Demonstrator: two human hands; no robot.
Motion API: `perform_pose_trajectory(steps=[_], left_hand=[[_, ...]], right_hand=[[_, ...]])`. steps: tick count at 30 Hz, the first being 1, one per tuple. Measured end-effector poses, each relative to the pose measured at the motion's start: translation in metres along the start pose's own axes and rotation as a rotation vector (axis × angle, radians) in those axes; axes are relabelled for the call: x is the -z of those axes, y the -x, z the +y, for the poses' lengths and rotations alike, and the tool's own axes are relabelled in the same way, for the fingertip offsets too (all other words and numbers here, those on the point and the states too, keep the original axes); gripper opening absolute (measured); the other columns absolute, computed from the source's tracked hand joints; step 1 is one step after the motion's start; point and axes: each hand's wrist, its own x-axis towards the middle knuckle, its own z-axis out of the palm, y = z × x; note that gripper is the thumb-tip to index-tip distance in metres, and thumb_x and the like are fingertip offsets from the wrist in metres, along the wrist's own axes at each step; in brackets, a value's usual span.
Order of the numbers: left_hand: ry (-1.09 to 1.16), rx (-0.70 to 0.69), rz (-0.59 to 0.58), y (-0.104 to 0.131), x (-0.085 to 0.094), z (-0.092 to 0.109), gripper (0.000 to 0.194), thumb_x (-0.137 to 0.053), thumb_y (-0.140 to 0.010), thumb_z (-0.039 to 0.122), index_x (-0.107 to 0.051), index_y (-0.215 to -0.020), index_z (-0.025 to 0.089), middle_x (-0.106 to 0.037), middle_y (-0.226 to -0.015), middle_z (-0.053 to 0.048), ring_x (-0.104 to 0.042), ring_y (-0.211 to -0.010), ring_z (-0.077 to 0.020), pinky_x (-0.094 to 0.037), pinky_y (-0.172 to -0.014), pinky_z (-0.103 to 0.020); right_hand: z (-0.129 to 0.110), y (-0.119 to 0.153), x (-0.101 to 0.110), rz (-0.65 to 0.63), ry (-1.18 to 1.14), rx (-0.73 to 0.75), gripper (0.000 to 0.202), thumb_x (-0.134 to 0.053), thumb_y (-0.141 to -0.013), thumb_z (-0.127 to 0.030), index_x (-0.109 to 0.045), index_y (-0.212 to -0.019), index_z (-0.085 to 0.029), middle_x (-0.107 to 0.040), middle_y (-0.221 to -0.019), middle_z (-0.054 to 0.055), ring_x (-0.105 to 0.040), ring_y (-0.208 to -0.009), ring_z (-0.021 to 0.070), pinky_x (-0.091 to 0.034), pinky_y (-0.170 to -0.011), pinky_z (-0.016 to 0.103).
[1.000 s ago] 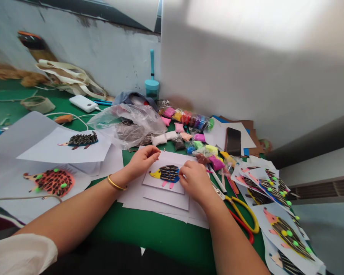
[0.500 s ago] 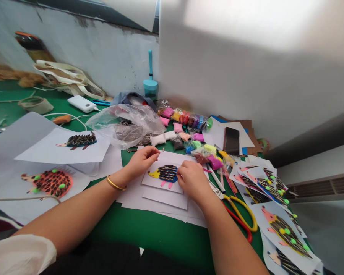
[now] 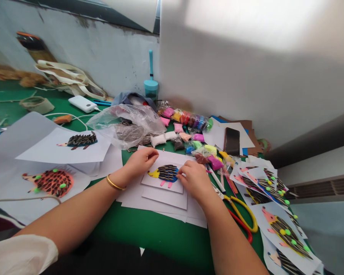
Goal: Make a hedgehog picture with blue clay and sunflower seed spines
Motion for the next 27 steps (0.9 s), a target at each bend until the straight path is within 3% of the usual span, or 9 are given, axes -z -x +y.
perform_pose_trajectory(steps=[4,7,10,19,27], left_hand=[[-0.438,0.097,0.012,0.0,0.024,-0.01,0.017,-0.052,-0.09,0.024,-0.068,-0.095,0.02,-0.065,-0.102,-0.009,-0.058,-0.101,-0.0264,-0.047,-0.08,-0.036],[-0.606,0.217,-0.026,0.0,0.038,-0.02,0.019,-0.05,-0.089,0.02,-0.068,-0.096,0.018,-0.061,-0.105,-0.013,-0.057,-0.104,-0.0299,-0.048,-0.077,-0.038],[-0.65,0.258,-0.072,0.0,0.044,-0.027,0.021,-0.046,-0.089,0.016,-0.067,-0.092,0.017,-0.061,-0.101,-0.013,-0.06,-0.096,-0.0291,-0.047,-0.073,-0.037],[-0.722,0.165,-0.057,0.003,0.035,-0.025,0.03,-0.036,-0.091,0.011,-0.062,-0.104,0.01,-0.061,-0.101,-0.019,-0.06,-0.094,-0.0307,-0.047,-0.075,-0.041],[-0.681,0.213,-0.015,0.0,0.048,-0.03,0.027,-0.038,-0.093,0.021,-0.064,-0.099,0.018,-0.065,-0.1,-0.014,-0.063,-0.091,-0.0288,-0.047,-0.077,-0.038]], right_hand=[[0.003,0.002,0.004,0.065,-0.08,-0.043,0.011,-0.065,-0.088,-0.028,-0.073,-0.082,-0.022,-0.065,-0.087,0.005,-0.06,-0.086,0.0209,-0.042,-0.077,0.033],[0.003,0.002,0.004,0.123,-0.113,-0.081,0.016,-0.062,-0.09,-0.028,-0.072,-0.081,-0.021,-0.065,-0.088,0.005,-0.06,-0.088,0.0213,-0.043,-0.078,0.034],[0.003,0.002,0.002,0.145,-0.129,-0.08,0.018,-0.06,-0.09,-0.028,-0.072,-0.08,-0.021,-0.064,-0.086,0.005,-0.06,-0.086,0.0211,-0.044,-0.079,0.034],[0.001,0.003,0.001,0.224,-0.156,-0.072,0.019,-0.058,-0.091,-0.03,-0.071,-0.079,-0.021,-0.064,-0.084,0.006,-0.06,-0.085,0.0219,-0.046,-0.077,0.034],[-0.001,0.004,0.002,0.223,-0.156,-0.061,0.021,-0.056,-0.092,-0.03,-0.072,-0.082,-0.02,-0.064,-0.084,0.007,-0.059,-0.085,0.0216,-0.045,-0.076,0.034]])
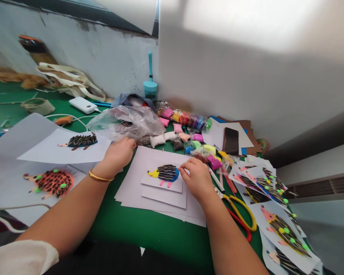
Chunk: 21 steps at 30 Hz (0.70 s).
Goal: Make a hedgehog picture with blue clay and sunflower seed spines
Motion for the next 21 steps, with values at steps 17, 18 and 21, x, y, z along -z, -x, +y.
perform_pose_trajectory(steps=[17,18,21], left_hand=[[0.063,0.011,-0.047,0.003,0.003,0.006,0.026,-0.04,-0.094,0.029,-0.061,-0.101,0.016,-0.069,-0.094,-0.015,-0.067,-0.087,-0.0311,-0.046,-0.072,-0.038],[0.06,0.014,-0.032,0.004,0.005,0.008,0.026,-0.04,-0.094,0.028,-0.061,-0.1,0.016,-0.069,-0.094,-0.015,-0.066,-0.088,-0.0307,-0.046,-0.073,-0.038],[0.036,0.035,0.015,0.007,0.01,0.012,0.028,-0.037,-0.096,0.026,-0.062,-0.098,0.014,-0.068,-0.093,-0.016,-0.066,-0.089,-0.0299,-0.046,-0.074,-0.038]], right_hand=[[0.012,0.0,0.002,-0.116,0.216,-0.145,0.022,-0.052,-0.091,-0.023,-0.071,-0.103,-0.022,-0.074,-0.098,0.006,-0.067,-0.091,0.024,-0.048,-0.077,0.034],[0.013,0.001,0.002,-0.14,0.22,-0.148,0.024,-0.052,-0.091,-0.023,-0.071,-0.106,-0.023,-0.075,-0.1,0.006,-0.068,-0.091,0.0241,-0.048,-0.076,0.034],[0.013,0.002,0.001,-0.195,0.228,-0.11,0.028,-0.051,-0.091,-0.022,-0.07,-0.112,-0.026,-0.076,-0.104,0.004,-0.07,-0.094,0.0245,-0.048,-0.077,0.033]])
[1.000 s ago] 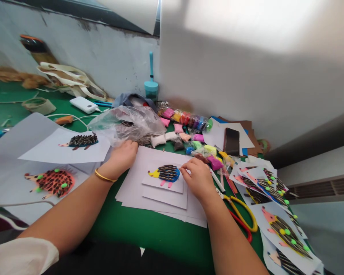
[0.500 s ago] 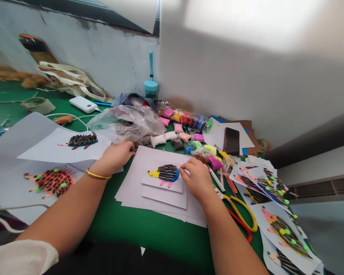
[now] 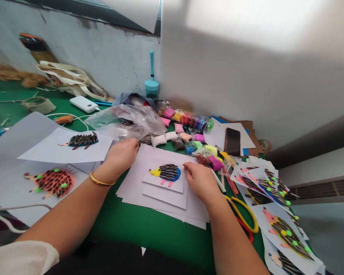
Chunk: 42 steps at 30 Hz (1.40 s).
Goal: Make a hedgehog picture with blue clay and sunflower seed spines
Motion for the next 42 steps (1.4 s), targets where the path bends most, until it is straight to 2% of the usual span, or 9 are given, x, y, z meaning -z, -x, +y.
perform_pose_trajectory(steps=[4,9,15,20,28,31,34,38,42], left_hand=[[0.051,0.013,0.055,0.0,0.003,0.002,0.026,-0.039,-0.095,0.025,-0.063,-0.096,0.015,-0.068,-0.093,-0.015,-0.065,-0.088,-0.0295,-0.046,-0.075,-0.038],[0.431,-0.136,0.095,0.001,-0.008,0.017,0.018,-0.049,-0.091,0.024,-0.066,-0.093,0.02,-0.071,-0.096,-0.007,-0.064,-0.09,-0.0228,-0.047,-0.079,-0.033],[0.798,-0.292,-0.044,0.01,-0.024,0.044,0.015,-0.054,-0.086,0.018,-0.068,-0.089,0.02,-0.072,-0.088,-0.002,-0.064,-0.08,-0.0167,-0.049,-0.077,-0.028],[0.948,-0.361,-0.129,0.021,-0.02,0.06,0.009,-0.057,-0.083,0.019,-0.067,-0.083,0.02,-0.07,-0.082,0.0,-0.062,-0.076,-0.0145,-0.047,-0.071,-0.026],[1.085,-0.399,-0.216,0.027,-0.016,0.066,0.007,-0.059,-0.084,0.02,-0.065,-0.082,0.019,-0.068,-0.078,0.001,-0.061,-0.071,-0.0127,-0.048,-0.067,-0.024],[1.062,-0.389,-0.166,0.023,-0.018,0.06,0.01,-0.056,-0.088,0.024,-0.066,-0.088,0.019,-0.07,-0.086,-0.001,-0.062,-0.076,-0.0135,-0.049,-0.072,-0.025],[0.913,-0.326,-0.075,0.014,-0.022,0.048,0.023,-0.049,-0.091,0.022,-0.063,-0.109,0.02,-0.073,-0.096,-0.002,-0.065,-0.087,-0.0161,-0.05,-0.081,-0.028],[0.707,-0.277,-0.11,0.005,-0.027,0.035,0.037,-0.044,-0.09,0.015,-0.059,-0.123,0.023,-0.074,-0.1,-0.001,-0.067,-0.092,-0.0184,-0.049,-0.083,-0.03],[0.625,-0.289,-0.135,0.004,-0.031,0.033,0.04,-0.043,-0.089,0.015,-0.06,-0.125,0.022,-0.075,-0.099,-0.002,-0.067,-0.092,-0.0197,-0.05,-0.083,-0.03]], right_hand=[[-0.004,0.0,0.0,-0.026,0.011,0.02,0.035,-0.048,-0.089,-0.019,-0.069,-0.117,-0.024,-0.075,-0.111,0.006,-0.069,-0.099,0.0253,-0.05,-0.084,0.035],[-0.01,-0.001,-0.001,-0.03,0.02,0.038,0.04,-0.048,-0.085,-0.012,-0.07,-0.117,-0.022,-0.075,-0.111,0.007,-0.069,-0.1,0.0252,-0.051,-0.084,0.036],[-0.013,-0.001,-0.008,0.091,-0.083,0.055,0.035,-0.051,-0.087,-0.015,-0.068,-0.117,-0.021,-0.073,-0.113,0.009,-0.065,-0.105,0.0269,-0.048,-0.091,0.041],[-0.028,0.002,-0.008,0.216,-0.361,0.207,0.019,-0.056,-0.092,-0.029,-0.068,-0.105,-0.022,-0.073,-0.1,0.008,-0.064,-0.096,0.0246,-0.048,-0.088,0.04],[-0.039,0.002,-0.004,0.254,-0.465,0.227,0.012,-0.056,-0.092,-0.025,-0.065,-0.084,-0.023,-0.069,-0.085,0.004,-0.06,-0.085,0.0208,-0.045,-0.082,0.035],[-0.032,0.002,-0.002,0.271,-0.413,0.193,0.011,-0.057,-0.091,-0.023,-0.065,-0.084,-0.022,-0.066,-0.088,0.005,-0.058,-0.092,0.0219,-0.043,-0.087,0.036],[-0.023,0.002,-0.001,0.217,-0.313,0.127,0.011,-0.06,-0.088,-0.023,-0.068,-0.081,-0.022,-0.064,-0.093,0.006,-0.056,-0.095,0.0234,-0.041,-0.088,0.038],[-0.019,0.002,-0.002,0.09,-0.192,0.101,0.012,-0.062,-0.085,-0.023,-0.07,-0.077,-0.023,-0.063,-0.092,0.005,-0.055,-0.091,0.0231,-0.039,-0.082,0.036],[-0.025,0.003,-0.003,0.05,-0.087,0.109,0.01,-0.062,-0.086,-0.022,-0.07,-0.079,-0.023,-0.065,-0.088,0.004,-0.055,-0.089,0.0221,-0.034,-0.077,0.035]])
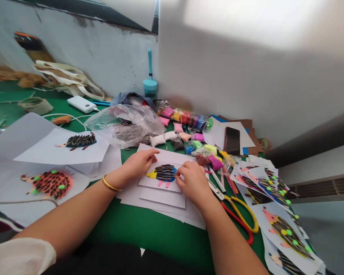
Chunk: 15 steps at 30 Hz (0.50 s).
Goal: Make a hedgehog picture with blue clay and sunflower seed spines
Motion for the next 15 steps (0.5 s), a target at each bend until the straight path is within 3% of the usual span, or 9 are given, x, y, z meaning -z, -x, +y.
perform_pose_trajectory(steps=[7,15], left_hand=[[-0.018,0.016,-0.017,0.0002,-0.0013,0.0005,0.04,-0.043,-0.09,0.015,-0.06,-0.126,0.021,-0.075,-0.101,-0.002,-0.067,-0.094,-0.0192,-0.05,-0.084,-0.029],[-0.044,0.024,-0.019,0.0,0.0,0.0028,0.039,-0.043,-0.091,0.017,-0.063,-0.124,0.02,-0.075,-0.104,-0.004,-0.067,-0.097,-0.0198,-0.051,-0.086,-0.029]], right_hand=[[-0.0069,-0.0018,-0.0008,-0.068,0.095,0.024,0.011,-0.059,-0.089,-0.021,-0.067,-0.082,-0.021,-0.07,-0.079,0.001,-0.058,-0.081,0.0195,-0.025,-0.07,0.033],[-0.0074,-0.004,-0.0056,-0.084,0.159,0.02,0.015,-0.057,-0.088,-0.022,-0.069,-0.079,-0.021,-0.071,-0.075,0.003,-0.06,-0.076,0.0187,-0.028,-0.069,0.031]])
